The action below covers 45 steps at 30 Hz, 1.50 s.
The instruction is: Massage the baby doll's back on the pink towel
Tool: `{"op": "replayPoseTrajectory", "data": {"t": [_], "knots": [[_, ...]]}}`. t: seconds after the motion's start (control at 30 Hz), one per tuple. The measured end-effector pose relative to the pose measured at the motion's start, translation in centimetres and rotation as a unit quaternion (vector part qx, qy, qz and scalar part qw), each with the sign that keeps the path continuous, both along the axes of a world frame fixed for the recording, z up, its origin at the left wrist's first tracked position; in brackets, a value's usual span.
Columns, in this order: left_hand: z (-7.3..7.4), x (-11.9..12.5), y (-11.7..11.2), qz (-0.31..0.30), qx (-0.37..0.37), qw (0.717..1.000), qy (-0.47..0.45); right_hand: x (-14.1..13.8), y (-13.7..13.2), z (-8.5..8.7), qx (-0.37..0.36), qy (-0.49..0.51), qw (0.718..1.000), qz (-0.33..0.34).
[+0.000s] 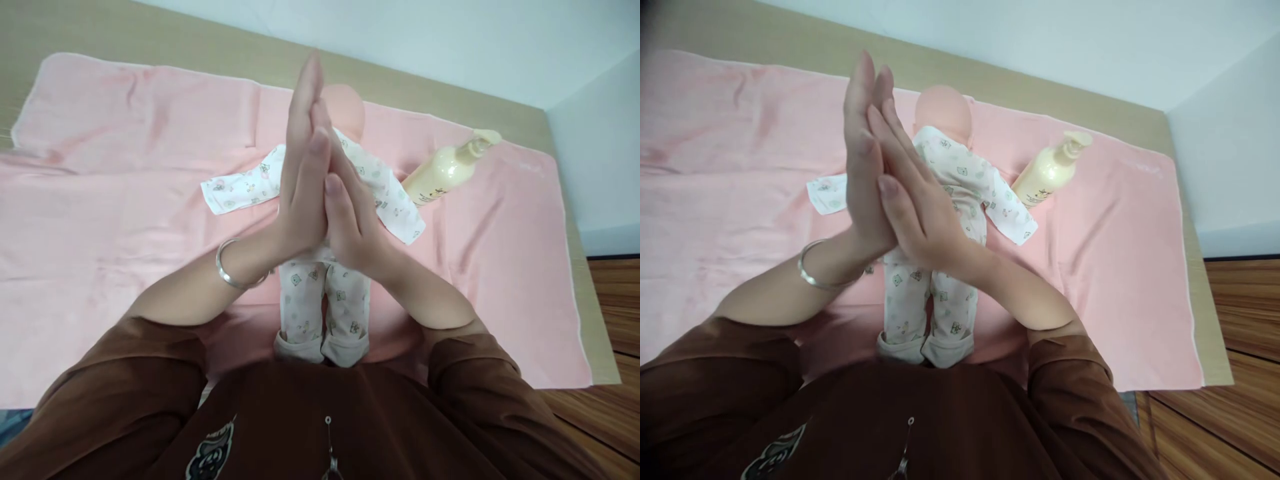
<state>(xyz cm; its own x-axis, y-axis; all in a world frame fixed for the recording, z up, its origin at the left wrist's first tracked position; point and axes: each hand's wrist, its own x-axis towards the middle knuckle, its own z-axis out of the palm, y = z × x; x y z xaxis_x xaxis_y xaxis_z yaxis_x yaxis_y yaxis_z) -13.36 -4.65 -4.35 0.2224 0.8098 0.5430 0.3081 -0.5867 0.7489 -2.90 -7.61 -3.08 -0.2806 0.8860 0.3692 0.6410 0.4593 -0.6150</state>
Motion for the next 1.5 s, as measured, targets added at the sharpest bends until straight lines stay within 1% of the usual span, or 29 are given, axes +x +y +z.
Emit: {"op": "replayPoseTrajectory", "data": {"t": [0.03, 0.07, 0.1, 0.13, 0.2, 0.23, 0.3, 0.33, 0.4, 0.53, 0.63, 0.7, 0.77, 0.87, 0.93, 1.0, 1.07, 1.1, 1.17, 1.23, 1.3, 1.37, 1.43, 1.5], "knots": [[-1.0, 0.1, 1.5, 0.009, 0.026, 0.999, -0.039, 0.4, 0.9, -0.8, 0.012, -0.025, 0.999, -0.029], [-2.1, 0.1, 2.9, 0.038, 0.043, 0.997, -0.05, 0.8, 1.9, -1.6, 0.019, -0.063, 0.996, -0.06], [-3.4, 0.1, 4.2, 0.066, 0.036, 0.997, -0.034, 1.2, 3.0, -2.5, 0.026, -0.113, 0.988, -0.098], [-4.7, 0.0, 5.3, 0.088, 0.021, 0.996, -0.015, 1.5, 4.1, -3.4, 0.009, -0.163, 0.981, -0.108], [-7.2, -0.2, 7.1, 0.096, -0.009, 0.995, 0.012, 2.1, 6.0, -4.9, -0.008, -0.208, 0.972, -0.105], [-8.4, -0.3, 7.7, 0.092, -0.031, 0.995, 0.023, 2.3, 6.7, -5.5, -0.012, -0.216, 0.971, -0.101], [-10.2, -0.5, 8.7, 0.079, -0.039, 0.995, 0.044, 2.8, 7.4, -6.4, -0.006, -0.211, 0.972, -0.1], [-10.8, -0.6, 9.0, 0.072, -0.034, 0.996, 0.051, 3.1, 7.6, -6.8, 0.0, -0.204, 0.974, -0.1], [-11.5, -0.7, 9.4, 0.06, -0.014, 0.997, 0.053, 4.1, 7.6, -7.4, 0.015, -0.182, 0.978, -0.097], [-11.8, -1.2, 9.2, 0.057, 0.005, 0.998, 0.039, 6.4, 7.7, -8.4, 0.029, -0.139, 0.986, -0.091], [-11.9, -1.4, 9.0, 0.055, 0.0, 0.998, 0.031, 6.7, 7.6, -8.0, -0.008, -0.167, 0.98, -0.107], [-12.1, -1.6, 9.1, 0.044, -0.007, 0.998, 0.031, 5.6, 6.6, -7.2, -0.05, -0.208, 0.966, -0.143], [-12.3, -1.6, 9.4, 0.033, -0.012, 0.999, 0.033, 3.9, 4.8, -6.2, -0.075, -0.25, 0.95, -0.173], [-12.4, -1.6, 9.8, 0.014, -0.018, 0.999, 0.036, 1.4, 2.0, -5.2, -0.051, -0.286, 0.946, -0.143], [-11.9, -1.5, 9.6, 0.016, -0.024, 0.999, 0.043, 0.7, 1.3, -5.0, -0.034, -0.284, 0.951, -0.119], [-11.1, -1.4, 9.1, 0.034, -0.036, 0.997, 0.061, 1.3, 2.1, -5.2, -0.038, -0.272, 0.957, -0.096], [-10.2, -1.3, 8.4, 0.054, -0.042, 0.995, 0.079, 2.8, 4.1, -5.5, -0.061, -0.259, 0.961, -0.077], [-9.9, -1.3, 8.2, 0.058, -0.042, 0.994, 0.086, 3.6, 5.2, -5.7, -0.073, -0.253, 0.962, -0.079], [-9.7, -1.2, 7.9, 0.061, -0.034, 0.994, 0.089, 5.0, 6.8, -6.0, -0.095, -0.234, 0.962, -0.102], [-10.2, -1.1, 8.2, 0.056, -0.033, 0.994, 0.086, 5.4, 7.0, -6.2, -0.105, -0.217, 0.96, -0.142], [-11.0, -1.0, 8.7, 0.049, -0.042, 0.995, 0.08, 4.6, 5.7, -6.1, -0.1, -0.216, 0.956, -0.171], [-11.8, -0.9, 9.3, 0.046, -0.045, 0.995, 0.075, 3.0, 3.7, -5.8, -0.082, -0.236, 0.954, -0.168], [-12.0, -0.8, 9.7, 0.047, -0.042, 0.995, 0.074, 1.6, 2.0, -5.4, -0.066, -0.261, 0.954, -0.129], [-11.7, -0.8, 9.6, 0.054, -0.035, 0.995, 0.077, 1.1, 1.7, -5.3, -0.055, -0.269, 0.957, -0.089]]}}
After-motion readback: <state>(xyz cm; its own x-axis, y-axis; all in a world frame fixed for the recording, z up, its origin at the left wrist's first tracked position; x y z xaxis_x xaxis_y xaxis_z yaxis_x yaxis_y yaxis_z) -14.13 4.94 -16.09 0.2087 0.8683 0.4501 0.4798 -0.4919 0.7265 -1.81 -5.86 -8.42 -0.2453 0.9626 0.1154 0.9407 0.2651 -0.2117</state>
